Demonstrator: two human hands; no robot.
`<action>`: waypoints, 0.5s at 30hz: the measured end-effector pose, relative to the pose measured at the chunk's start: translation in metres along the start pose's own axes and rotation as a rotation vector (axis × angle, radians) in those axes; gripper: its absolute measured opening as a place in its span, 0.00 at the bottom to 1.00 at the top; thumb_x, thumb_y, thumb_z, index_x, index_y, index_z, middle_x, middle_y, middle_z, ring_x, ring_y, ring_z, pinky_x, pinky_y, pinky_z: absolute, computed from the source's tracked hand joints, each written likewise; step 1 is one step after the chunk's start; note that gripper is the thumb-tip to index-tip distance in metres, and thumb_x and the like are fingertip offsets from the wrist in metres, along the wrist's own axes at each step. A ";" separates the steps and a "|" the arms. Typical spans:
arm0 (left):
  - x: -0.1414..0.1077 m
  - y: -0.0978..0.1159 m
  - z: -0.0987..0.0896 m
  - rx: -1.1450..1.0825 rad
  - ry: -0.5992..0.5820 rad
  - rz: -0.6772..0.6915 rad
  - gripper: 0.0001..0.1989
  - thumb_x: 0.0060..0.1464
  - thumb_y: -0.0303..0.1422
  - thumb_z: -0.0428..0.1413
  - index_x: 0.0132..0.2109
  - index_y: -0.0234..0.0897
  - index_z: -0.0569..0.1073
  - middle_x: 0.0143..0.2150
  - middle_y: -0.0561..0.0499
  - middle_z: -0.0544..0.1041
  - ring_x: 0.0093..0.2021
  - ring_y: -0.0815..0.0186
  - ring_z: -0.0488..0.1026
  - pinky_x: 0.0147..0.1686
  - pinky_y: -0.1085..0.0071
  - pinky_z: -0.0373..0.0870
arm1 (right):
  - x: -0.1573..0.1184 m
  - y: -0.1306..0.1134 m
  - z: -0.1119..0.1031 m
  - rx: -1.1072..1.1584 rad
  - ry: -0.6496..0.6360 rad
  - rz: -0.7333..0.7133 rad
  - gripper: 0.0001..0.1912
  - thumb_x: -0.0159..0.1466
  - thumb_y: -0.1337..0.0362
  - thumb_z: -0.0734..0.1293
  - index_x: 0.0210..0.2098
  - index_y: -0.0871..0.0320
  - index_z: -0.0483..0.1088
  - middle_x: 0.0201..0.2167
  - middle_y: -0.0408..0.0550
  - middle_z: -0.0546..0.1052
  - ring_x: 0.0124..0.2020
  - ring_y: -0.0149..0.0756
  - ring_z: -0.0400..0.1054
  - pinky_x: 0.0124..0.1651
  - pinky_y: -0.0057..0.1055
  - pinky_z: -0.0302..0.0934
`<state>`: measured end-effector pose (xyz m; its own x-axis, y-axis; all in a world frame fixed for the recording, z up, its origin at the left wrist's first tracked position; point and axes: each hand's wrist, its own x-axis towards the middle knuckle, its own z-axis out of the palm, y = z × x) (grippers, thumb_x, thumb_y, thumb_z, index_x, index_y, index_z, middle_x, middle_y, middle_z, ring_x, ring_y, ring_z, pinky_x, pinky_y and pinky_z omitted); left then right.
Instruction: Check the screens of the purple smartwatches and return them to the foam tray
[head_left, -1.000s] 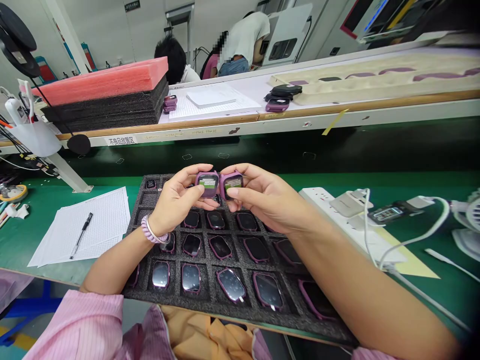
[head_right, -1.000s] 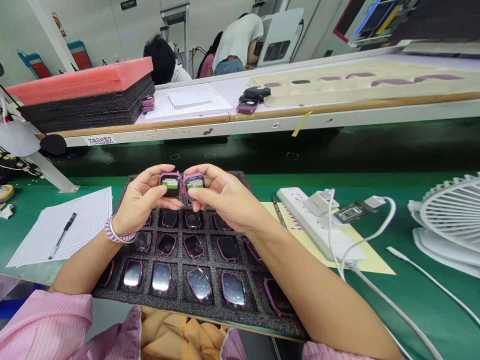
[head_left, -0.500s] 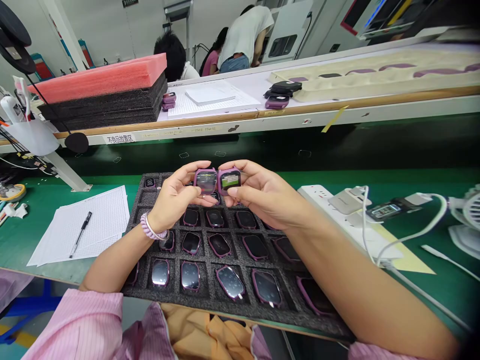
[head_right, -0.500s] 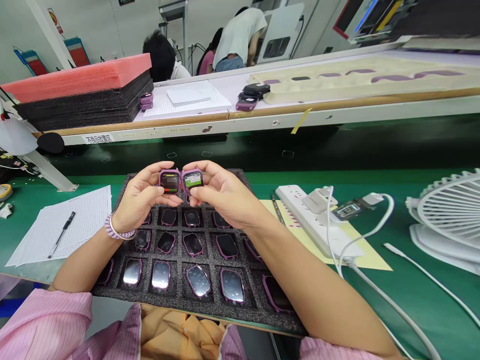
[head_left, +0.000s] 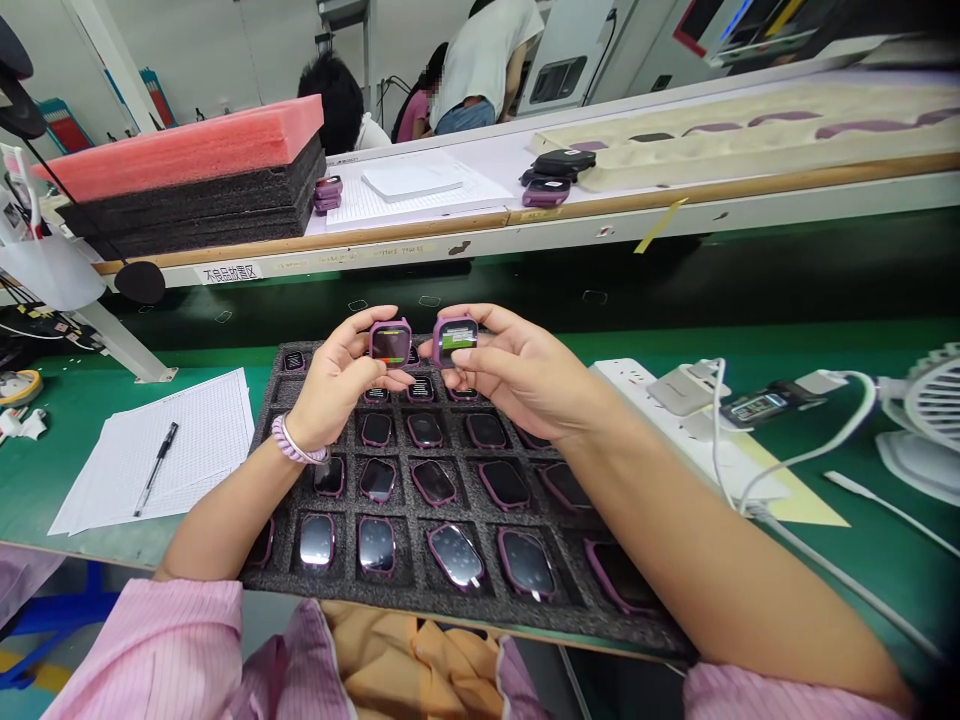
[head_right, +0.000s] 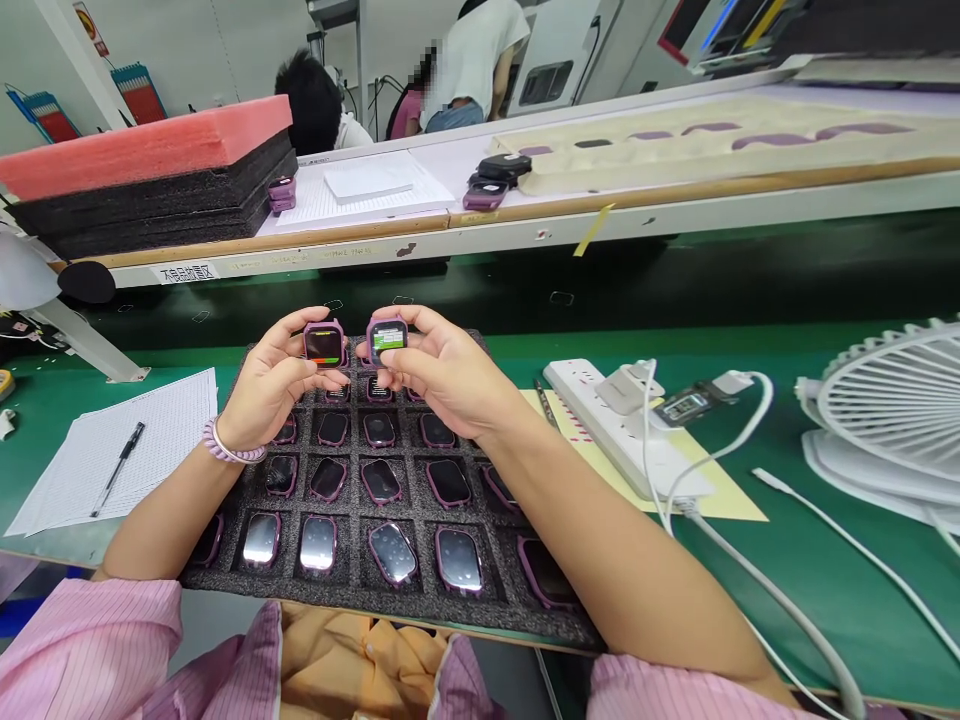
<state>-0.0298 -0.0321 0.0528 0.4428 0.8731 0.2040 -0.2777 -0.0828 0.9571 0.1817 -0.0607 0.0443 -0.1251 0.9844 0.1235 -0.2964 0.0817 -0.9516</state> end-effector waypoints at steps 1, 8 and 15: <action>0.000 0.000 0.000 0.006 0.001 0.002 0.31 0.45 0.30 0.62 0.59 0.39 0.70 0.49 0.51 0.80 0.33 0.70 0.82 0.38 0.73 0.83 | 0.000 0.000 0.000 -0.006 0.004 -0.001 0.29 0.51 0.65 0.82 0.49 0.54 0.71 0.37 0.44 0.82 0.27 0.30 0.73 0.30 0.28 0.65; -0.001 0.000 0.003 0.031 -0.009 0.012 0.30 0.45 0.30 0.62 0.58 0.39 0.70 0.48 0.51 0.79 0.33 0.69 0.82 0.38 0.73 0.82 | -0.001 -0.002 0.001 -0.052 0.040 -0.008 0.29 0.50 0.62 0.82 0.47 0.55 0.70 0.35 0.44 0.82 0.24 0.29 0.71 0.28 0.26 0.61; 0.000 0.001 0.002 0.013 0.045 0.007 0.33 0.43 0.30 0.63 0.59 0.38 0.70 0.47 0.52 0.78 0.33 0.69 0.82 0.38 0.73 0.81 | -0.002 -0.005 0.005 -0.079 0.047 -0.031 0.29 0.48 0.66 0.77 0.48 0.55 0.69 0.38 0.44 0.82 0.27 0.31 0.72 0.32 0.29 0.63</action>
<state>-0.0282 -0.0331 0.0543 0.4021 0.8932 0.2014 -0.2697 -0.0947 0.9583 0.1789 -0.0642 0.0503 -0.0715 0.9873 0.1418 -0.2236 0.1227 -0.9669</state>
